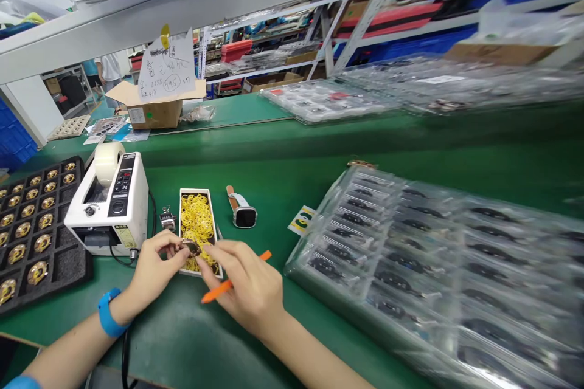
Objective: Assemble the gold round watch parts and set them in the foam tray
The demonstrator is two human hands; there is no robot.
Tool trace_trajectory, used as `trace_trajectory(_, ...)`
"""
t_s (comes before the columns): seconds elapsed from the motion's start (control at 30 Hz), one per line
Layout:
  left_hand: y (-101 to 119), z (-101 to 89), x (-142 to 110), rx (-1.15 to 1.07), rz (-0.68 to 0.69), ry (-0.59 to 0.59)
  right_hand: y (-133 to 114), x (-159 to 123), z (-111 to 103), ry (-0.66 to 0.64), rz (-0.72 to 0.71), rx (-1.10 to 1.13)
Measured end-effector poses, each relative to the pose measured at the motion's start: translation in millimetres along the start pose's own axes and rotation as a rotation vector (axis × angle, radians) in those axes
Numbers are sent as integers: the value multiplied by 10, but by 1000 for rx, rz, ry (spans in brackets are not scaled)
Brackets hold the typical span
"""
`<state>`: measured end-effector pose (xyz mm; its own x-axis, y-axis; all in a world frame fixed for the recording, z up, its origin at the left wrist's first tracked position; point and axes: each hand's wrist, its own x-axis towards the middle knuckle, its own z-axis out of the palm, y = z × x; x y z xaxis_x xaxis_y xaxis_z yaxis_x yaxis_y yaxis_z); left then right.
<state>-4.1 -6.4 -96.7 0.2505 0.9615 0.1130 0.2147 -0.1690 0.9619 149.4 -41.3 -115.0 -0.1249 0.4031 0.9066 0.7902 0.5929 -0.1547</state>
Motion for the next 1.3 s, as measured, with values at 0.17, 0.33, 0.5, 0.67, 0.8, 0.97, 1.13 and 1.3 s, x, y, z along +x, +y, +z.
trace_trajectory(0.17, 27, 71, -17, -339, -265, -1, -38, -22, 15, 18, -140, -117)
trace_trajectory(0.33, 77, 111, -77, -384, -286, -87, 13, -15, 55, -40, -2, -71)
trace_trajectory(0.5, 60, 130, -122, -371, -256, -94, 33, -48, 76, -78, 3, 16)
trace_trajectory(0.67, 2, 139, -156, -345, -224, -108, 54, -64, 80, -66, -102, -4)
trace_trajectory(0.8, -12, 135, -174, -313, -207, -122, 79, -47, 49, -94, -158, -20)
trace_trajectory(0.97, -23, 127, -190, -294, -205, -115, 77, -60, 41, -110, -194, -26)
trace_trajectory(1.13, -48, 124, -199, -211, -145, -106, 48, -60, 51, -101, -173, -30)
trace_trajectory(1.3, -44, 160, -214, -214, -160, -98, 29, -68, 68, -103, -132, -16)
